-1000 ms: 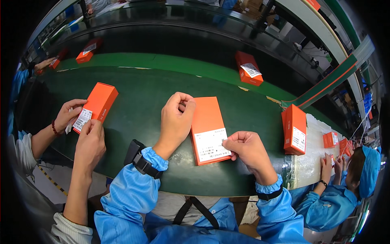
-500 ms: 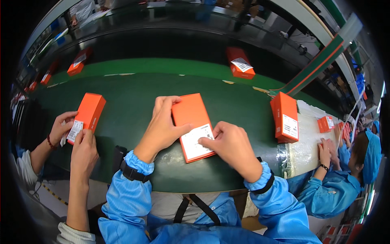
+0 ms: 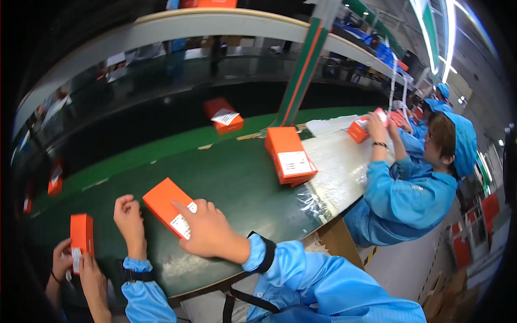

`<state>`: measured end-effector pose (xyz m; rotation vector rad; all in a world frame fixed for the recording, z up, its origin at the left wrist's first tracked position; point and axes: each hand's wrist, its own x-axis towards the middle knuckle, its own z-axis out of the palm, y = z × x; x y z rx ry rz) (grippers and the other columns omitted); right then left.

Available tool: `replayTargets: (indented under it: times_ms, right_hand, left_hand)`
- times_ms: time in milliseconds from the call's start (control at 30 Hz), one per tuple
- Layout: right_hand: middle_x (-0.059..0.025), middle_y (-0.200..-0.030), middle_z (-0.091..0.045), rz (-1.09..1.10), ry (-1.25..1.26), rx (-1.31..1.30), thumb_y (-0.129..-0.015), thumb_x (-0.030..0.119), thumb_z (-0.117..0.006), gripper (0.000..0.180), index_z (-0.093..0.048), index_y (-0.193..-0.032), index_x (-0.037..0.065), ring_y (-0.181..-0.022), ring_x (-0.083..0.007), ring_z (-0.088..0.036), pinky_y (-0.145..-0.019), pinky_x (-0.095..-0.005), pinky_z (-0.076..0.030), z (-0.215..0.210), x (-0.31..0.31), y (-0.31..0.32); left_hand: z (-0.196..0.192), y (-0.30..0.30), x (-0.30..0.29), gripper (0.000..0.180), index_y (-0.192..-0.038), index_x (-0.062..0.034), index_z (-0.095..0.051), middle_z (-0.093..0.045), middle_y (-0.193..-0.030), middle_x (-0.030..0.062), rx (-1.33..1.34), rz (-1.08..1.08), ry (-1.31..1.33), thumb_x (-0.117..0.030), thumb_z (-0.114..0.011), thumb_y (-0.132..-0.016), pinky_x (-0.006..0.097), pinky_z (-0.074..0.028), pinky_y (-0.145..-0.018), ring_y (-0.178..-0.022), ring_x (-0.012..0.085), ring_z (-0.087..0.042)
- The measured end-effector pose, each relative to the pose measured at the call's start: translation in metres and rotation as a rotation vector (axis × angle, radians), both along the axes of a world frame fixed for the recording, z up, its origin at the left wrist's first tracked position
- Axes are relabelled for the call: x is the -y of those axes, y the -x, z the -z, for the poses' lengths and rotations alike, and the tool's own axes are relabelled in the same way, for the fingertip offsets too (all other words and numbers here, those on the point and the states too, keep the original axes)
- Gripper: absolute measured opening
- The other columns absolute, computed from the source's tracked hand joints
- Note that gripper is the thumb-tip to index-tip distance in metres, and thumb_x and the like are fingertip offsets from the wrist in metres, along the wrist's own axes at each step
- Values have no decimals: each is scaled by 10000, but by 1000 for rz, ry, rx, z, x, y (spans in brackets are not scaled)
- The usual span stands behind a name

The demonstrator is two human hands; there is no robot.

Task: Applying adhesive labels to red boxes on a moving conveyor belt.

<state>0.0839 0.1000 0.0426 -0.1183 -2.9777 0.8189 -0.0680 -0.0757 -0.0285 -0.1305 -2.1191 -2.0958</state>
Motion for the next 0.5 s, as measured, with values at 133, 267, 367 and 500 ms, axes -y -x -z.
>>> replayTargets:
  times_ms: [133,267,367,500]
  right_hand:
    - [-301,-1302,-557,114,398,1,-770,364,-766,854,-453,-1500,50,-1227,-395,-562,-1046,-435,-446,-43,-77,-39]
    - [-278,-1240,-569,487,-113,-437,-763,363,-729,782,-503,-1433,31,-1134,-428,-570,-954,-495,-496,-60,-145,-71]
    - [-316,-1231,-545,579,-352,-461,-742,364,-733,763,-537,-1423,84,-1117,-462,-562,-972,-516,-474,-44,-202,-66]
    - [-318,-1270,-531,643,-374,-306,-740,354,-737,732,-562,-1408,112,-1143,-465,-549,-992,-537,-445,-29,-186,-49]
  left_hand:
    - [-6,-3,-5,140,-1027,-59,-588,-513,-733,-52,6,-9,22,-18,-544,-901,186,-343,-481,-597,28,-469]
    - [-11,-14,-15,153,-1021,-55,-589,-504,-712,-51,35,88,-11,0,-516,-898,186,-356,-481,-585,34,-473]
    - [-10,-16,-26,171,-1018,-56,-585,-496,-701,-45,48,153,-7,4,-497,-884,193,-358,-467,-583,36,-479]
    - [-15,-19,-19,170,-1020,-49,-578,-499,-712,-46,49,165,7,-5,-496,-878,196,-366,-467,-586,39,-483]
